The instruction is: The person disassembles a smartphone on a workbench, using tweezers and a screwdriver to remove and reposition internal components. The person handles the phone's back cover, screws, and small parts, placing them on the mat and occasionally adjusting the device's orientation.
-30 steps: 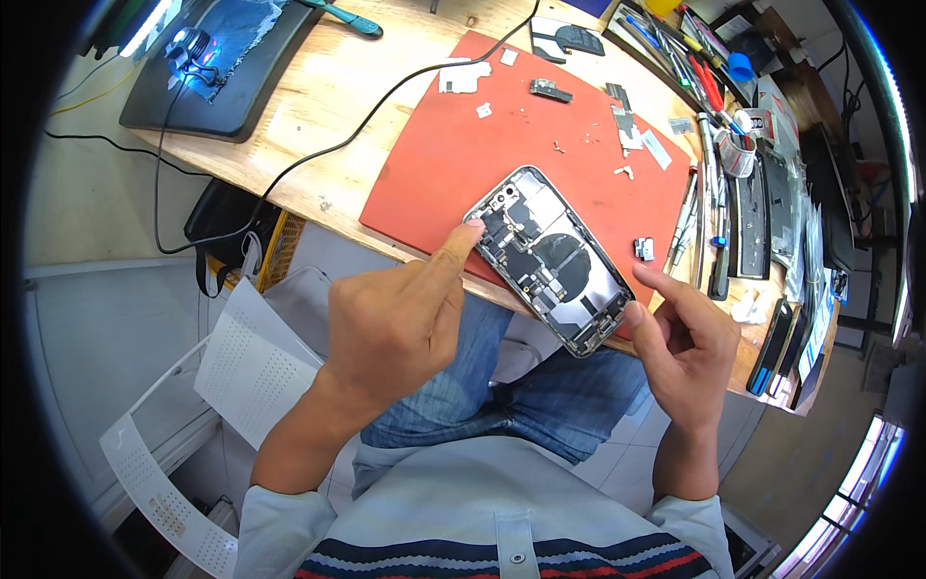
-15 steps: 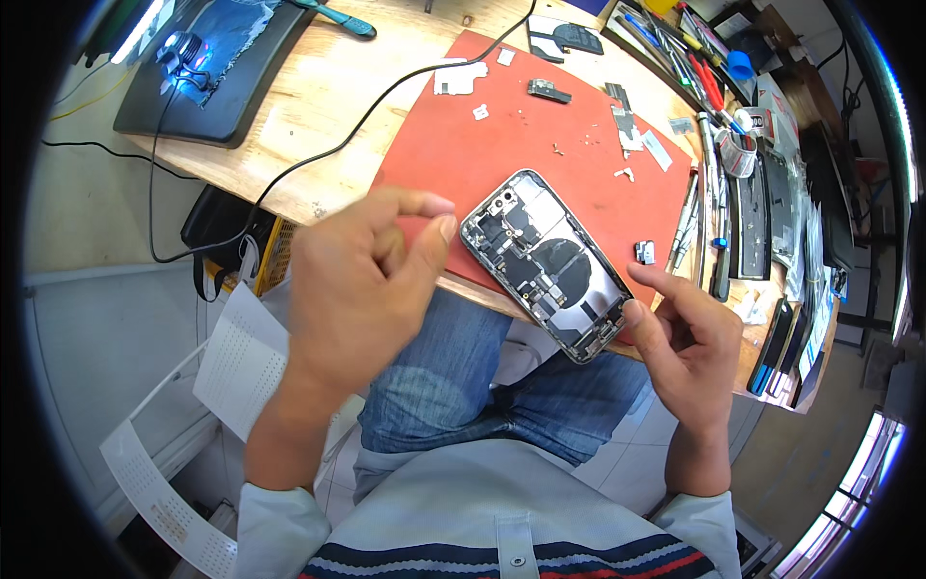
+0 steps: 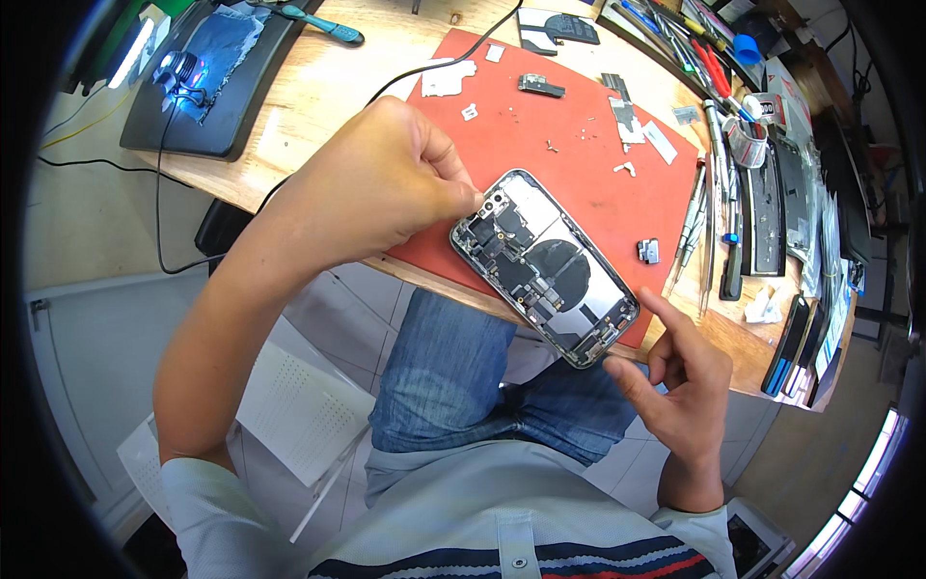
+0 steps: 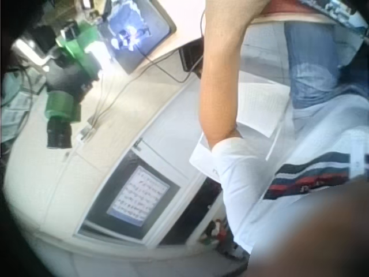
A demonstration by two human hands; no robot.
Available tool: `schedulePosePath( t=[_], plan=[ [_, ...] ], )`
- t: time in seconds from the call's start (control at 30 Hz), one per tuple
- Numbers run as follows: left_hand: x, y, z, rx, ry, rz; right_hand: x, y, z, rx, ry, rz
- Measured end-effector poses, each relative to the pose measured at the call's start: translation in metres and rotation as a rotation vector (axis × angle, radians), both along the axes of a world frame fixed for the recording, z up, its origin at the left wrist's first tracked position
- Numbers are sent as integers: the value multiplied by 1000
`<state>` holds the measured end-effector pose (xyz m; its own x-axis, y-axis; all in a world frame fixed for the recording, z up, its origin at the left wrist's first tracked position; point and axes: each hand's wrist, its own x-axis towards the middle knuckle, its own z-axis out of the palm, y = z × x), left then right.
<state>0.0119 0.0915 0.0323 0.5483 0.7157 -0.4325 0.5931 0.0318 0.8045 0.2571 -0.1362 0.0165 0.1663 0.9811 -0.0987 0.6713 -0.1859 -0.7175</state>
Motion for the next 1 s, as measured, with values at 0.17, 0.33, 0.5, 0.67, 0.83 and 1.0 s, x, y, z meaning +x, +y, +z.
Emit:
schedulePosePath(
  t=[0.17, 0.33, 0.5, 0.67, 0.83, 1.0],
  plan=[
    [6, 4, 3, 98, 72, -58, -1, -4, -3, 12, -68, 82],
    [12, 9, 6, 175, 105, -115, -4, -4, -13, 91, -36, 84],
    [11, 19, 8, 2, 106, -102, -4, 0, -12, 147, 19, 78],
    [9, 15, 1, 11, 39, -111, -7, 5, -4, 113, -22, 106],
    [5, 10, -2, -25, 13, -50, -17, 12, -16, 118, -133, 102],
    [-1, -16, -6, 54, -92, 62, -22, 9, -16, 120, -173, 94]
  ],
)
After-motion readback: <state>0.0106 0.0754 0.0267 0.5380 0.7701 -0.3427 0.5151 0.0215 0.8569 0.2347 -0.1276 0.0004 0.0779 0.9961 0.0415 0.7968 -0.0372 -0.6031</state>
